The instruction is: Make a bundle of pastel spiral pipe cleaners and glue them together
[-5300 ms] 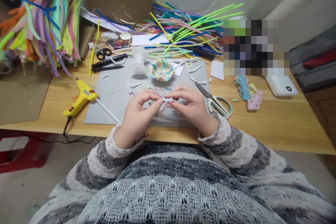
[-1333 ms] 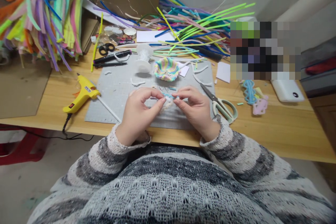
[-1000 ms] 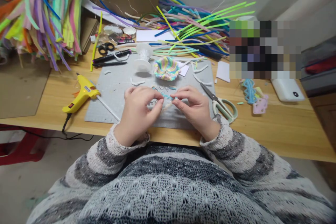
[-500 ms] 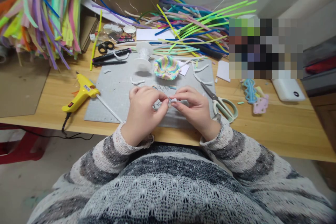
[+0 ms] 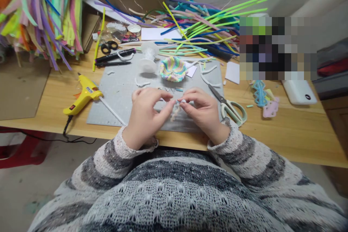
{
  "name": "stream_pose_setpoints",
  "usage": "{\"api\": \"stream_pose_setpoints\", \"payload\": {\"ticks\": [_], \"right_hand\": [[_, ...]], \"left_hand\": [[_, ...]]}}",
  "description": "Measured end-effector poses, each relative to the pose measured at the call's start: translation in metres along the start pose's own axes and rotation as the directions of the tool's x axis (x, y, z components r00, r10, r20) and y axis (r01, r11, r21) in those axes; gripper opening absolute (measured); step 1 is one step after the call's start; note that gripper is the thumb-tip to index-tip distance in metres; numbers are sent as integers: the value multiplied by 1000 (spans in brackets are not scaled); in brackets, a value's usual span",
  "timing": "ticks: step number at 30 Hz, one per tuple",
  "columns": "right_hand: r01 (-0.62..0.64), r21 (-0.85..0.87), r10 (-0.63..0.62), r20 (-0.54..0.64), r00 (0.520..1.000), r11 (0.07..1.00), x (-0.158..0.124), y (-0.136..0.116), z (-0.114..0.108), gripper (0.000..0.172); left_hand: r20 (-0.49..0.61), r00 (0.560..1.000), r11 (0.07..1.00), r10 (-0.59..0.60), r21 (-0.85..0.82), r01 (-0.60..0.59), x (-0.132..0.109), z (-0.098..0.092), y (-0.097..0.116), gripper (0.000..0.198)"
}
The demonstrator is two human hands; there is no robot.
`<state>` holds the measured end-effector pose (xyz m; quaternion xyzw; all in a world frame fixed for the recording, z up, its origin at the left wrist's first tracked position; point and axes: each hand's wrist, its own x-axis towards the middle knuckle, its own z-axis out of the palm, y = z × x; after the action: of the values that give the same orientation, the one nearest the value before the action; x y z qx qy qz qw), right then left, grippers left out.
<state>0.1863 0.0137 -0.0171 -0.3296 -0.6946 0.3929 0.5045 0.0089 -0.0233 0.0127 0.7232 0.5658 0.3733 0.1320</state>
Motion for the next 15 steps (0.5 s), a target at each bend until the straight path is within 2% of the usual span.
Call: {"api": "stream_pose_setpoints", "payload": {"ticks": [2,4,7,10,15], "right_hand": [[-15,-3,15,-8,1000,1000,0,1,-1,5],[-22,2,22,-14,1000,1000,0,2,0,6],[-27,20,27,-2,1000,999,0,4,1,8],[-52,7,52,14,999,999,0,6,3,7],[-81,-19,82,27,996,997,0,8,4,6]], "left_hand": [[-86,992,993,-87,-82,80,-2,-3,-7,10],[-187,966,974,-177,-174,145,-5,-4,-16,11],[-283,928,949,-244,-267,168,-12,1,-28,10],[-309,915,950,-259,-254,184,-18,7,-35,9],[-278,927,955,-252,-229,191,-22,11,-40,9]]}}
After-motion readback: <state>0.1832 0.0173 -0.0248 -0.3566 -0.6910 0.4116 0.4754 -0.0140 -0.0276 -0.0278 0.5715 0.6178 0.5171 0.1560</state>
